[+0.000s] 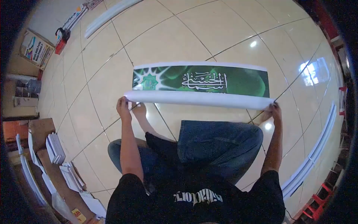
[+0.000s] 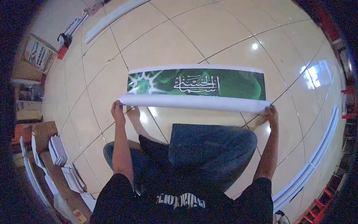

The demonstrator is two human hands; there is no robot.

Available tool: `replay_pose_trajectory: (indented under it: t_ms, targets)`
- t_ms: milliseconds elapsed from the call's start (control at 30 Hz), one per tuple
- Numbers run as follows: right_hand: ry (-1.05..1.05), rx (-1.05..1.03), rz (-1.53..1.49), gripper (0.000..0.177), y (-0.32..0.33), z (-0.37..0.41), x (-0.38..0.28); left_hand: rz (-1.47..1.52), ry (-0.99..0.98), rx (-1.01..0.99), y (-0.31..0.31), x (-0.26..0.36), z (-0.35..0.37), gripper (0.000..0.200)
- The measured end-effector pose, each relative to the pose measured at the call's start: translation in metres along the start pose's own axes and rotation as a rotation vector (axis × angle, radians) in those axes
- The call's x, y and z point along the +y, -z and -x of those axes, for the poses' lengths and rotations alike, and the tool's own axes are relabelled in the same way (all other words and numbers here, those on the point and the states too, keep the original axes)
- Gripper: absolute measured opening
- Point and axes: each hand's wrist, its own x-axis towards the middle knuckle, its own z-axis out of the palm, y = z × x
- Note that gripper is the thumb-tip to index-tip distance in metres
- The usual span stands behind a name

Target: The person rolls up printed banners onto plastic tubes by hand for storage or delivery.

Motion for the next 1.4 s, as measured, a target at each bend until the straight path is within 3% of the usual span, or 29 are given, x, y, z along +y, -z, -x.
replay_pose_trajectory:
  t_ms: [33,100,133,233,267,333,400,500,567,600,667,700,767,833,900,933,1000,1033,1100,1133,1200,1233,1300,1333,1400]
  targets:
    - [0.006,0.0,0.004,0.041,-0.001,0.004,-0.006,0.006,0.0,0.004,0.003,-0.005,0.005,0.026]
    - [0.284,0.115,-0.05,0.039,-0.009,0.02,-0.017,-0.145,0.227,0.007,0.015,-0.019,0.019,0.024]
    - [0.185,0.103,-0.013,0.036,-0.01,0.018,-0.016,-0.084,0.144,0.033,0.014,-0.017,0.03,0.015]
    - [0.218,0.014,0.051,0.03,-0.019,0.018,-0.024,0.032,0.177,0.159,0.013,-0.001,0.033,0.013]
    - [0.17,0.081,-0.02,0.029,-0.033,0.033,-0.046,-0.061,0.116,0.119,0.028,-0.016,0.025,0.018]
    - [0.113,-0.002,-0.022,0.028,-0.017,0.027,-0.026,-0.212,0.098,0.063,0.053,-0.032,0.029,0.024]
    - [0.146,-0.033,-0.073,0.027,-0.021,0.006,-0.025,-0.294,-0.007,-0.026,0.026,-0.024,0.003,0.029]
    - [0.262,0.033,-0.06,0.024,-0.025,0.023,-0.01,-0.418,0.051,0.023,0.027,-0.013,0.018,0.034]
    - [0.294,0.099,0.409,0.031,-0.009,0.008,0.004,-0.676,-0.159,0.072,0.043,-0.036,-0.007,0.037]
    - [0.299,0.1,0.409,0.031,0.001,-0.015,0.004,-0.672,-0.161,0.075,0.031,-0.02,-0.018,0.037]
    - [0.048,0.047,0.446,0.039,0.029,-0.067,0.008,-1.116,-0.088,0.01,0.003,0.022,-0.035,0.043]
    - [-0.083,0.027,0.46,0.045,0.033,-0.08,0.01,-1.012,-0.12,0.095,-0.003,0.02,-0.043,0.05]
    - [0.263,0.425,0.747,0.063,-0.009,-0.063,-0.043,-0.899,0.006,0.219,-0.023,0.024,-0.056,0.052]
    - [0.857,-0.1,0.774,0.079,-0.066,-0.012,-0.109,-0.801,-0.384,-0.108,-0.04,0.022,-0.051,0.059]
    - [0.859,-0.301,1.24,0.075,-0.121,0.056,-0.163,-1.072,-0.706,-0.767,-0.071,0.069,-0.006,0.06]
    - [0.853,-0.305,1.236,0.075,-0.126,0.044,-0.151,-1.077,-0.703,-0.774,-0.071,0.06,-0.012,0.06]
    - [0.696,-0.666,1.161,0.065,-0.131,-0.008,-0.125,-1.034,-0.64,-1.085,-0.079,0.039,-0.031,0.055]
    - [0.699,-0.672,1.165,0.065,-0.132,-0.038,-0.126,-1.189,-0.455,-1.016,-0.09,0.053,-0.039,0.048]
    - [0.463,-0.783,1.135,0.053,-0.132,-0.079,-0.132,-1.002,-0.34,-0.86,-0.097,0.057,-0.07,0.041]
    - [0.471,-0.769,1.132,0.053,-0.134,-0.075,-0.137,-1.051,-0.46,-0.863,-0.102,0.063,-0.076,0.039]
    - [0.459,-0.331,1.232,0.045,-0.143,-0.058,-0.148,-1.204,-0.443,-0.774,-0.106,0.06,-0.068,0.036]
    - [0.331,-0.252,1.279,0.051,-0.152,-0.049,-0.157,-1.361,-0.403,-0.685,-0.105,0.052,-0.068,0.034]
    - [0.295,0.265,1.247,0.055,-0.158,-0.046,-0.114,-1.388,-0.394,-0.691,-0.089,0.025,-0.081,0.035]
    - [0.304,0.271,1.243,0.055,-0.161,-0.042,-0.1,-1.346,-0.502,-0.588,-0.08,0.014,-0.084,0.034]
    - [0.245,0.534,1.093,0.055,-0.162,-0.038,-0.089,-1.284,-0.679,-0.416,-0.063,-0.014,-0.084,0.035]
